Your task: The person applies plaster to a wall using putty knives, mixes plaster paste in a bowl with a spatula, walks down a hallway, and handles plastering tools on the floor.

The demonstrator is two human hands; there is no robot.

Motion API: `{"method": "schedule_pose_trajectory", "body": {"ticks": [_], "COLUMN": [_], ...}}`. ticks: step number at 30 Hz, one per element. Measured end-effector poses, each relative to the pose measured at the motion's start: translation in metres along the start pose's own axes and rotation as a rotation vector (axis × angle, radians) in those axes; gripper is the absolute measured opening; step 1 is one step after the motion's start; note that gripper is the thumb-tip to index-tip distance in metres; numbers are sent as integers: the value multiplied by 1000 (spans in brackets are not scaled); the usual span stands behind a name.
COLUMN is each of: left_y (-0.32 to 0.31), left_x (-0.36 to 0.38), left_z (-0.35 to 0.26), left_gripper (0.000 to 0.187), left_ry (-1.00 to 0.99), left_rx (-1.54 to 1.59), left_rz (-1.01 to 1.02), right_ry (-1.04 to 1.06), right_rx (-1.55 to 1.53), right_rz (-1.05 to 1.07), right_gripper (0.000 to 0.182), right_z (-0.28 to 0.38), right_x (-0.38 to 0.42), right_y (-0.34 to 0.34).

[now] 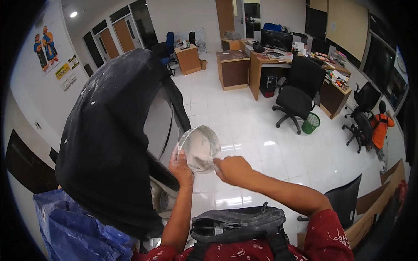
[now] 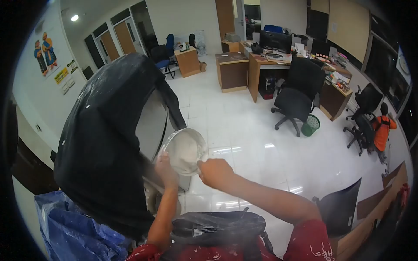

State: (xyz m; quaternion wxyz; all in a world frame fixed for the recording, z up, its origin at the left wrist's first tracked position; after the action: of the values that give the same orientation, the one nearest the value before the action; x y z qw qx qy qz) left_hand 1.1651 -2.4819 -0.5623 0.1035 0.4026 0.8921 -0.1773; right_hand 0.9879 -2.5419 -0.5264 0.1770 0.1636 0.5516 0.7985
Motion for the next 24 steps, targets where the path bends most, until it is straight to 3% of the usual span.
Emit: {"method": "schedule_pose_trajectory", "body": {"ticks": [3, 4, 8, 12, 15, 18, 21, 24], "left_y": [-24, -31, -65, -90, -99, -100, -98, -103], "left_x": [-37, -51, -106, -170, -239, -320, -397, -457], "left_z": [19, 27, 55, 94, 129, 155, 204, 231], "left_gripper": [40, 40, 42, 44, 46, 49, 51, 50], "left_ry": [16, 19, -2, -3, -38, 8, 34, 77], "left_rx": [-40, -34, 26, -25, 66, 143, 311, 488], "left_rz": [-14, -5, 10, 36, 45, 87, 62, 111], "right_ry": [14, -3, -60, -26, -34, -35, -301, -279], "right_rx": [10, 8, 31, 86, 37, -168, -810, -1066], "right_rz": [47, 45, -74, -98, 104, -72, 118, 139], "right_gripper": [23, 33, 33, 34, 34, 34, 34, 36], "right_z": [-39, -57, -119, -163, -189, -241, -278, -317], "right_x": [-18, -27, -78, -139, -189, -248, -297, -348], "right_y": [21, 29, 79, 79, 75, 102, 140, 140]}}
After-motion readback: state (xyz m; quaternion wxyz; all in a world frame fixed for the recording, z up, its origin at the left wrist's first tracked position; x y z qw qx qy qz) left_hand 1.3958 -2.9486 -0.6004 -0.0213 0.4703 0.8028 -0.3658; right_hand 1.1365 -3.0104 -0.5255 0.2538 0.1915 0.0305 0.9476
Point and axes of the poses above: each hand's wrist, its own x-axis away from the middle knuckle, its own y-axis out of the back of the hand, z = x × y, the point moved 4 cm from there along -x, towards the middle knuckle, and after that the axes turned 12 degrees about z, right-handed, at the moved point
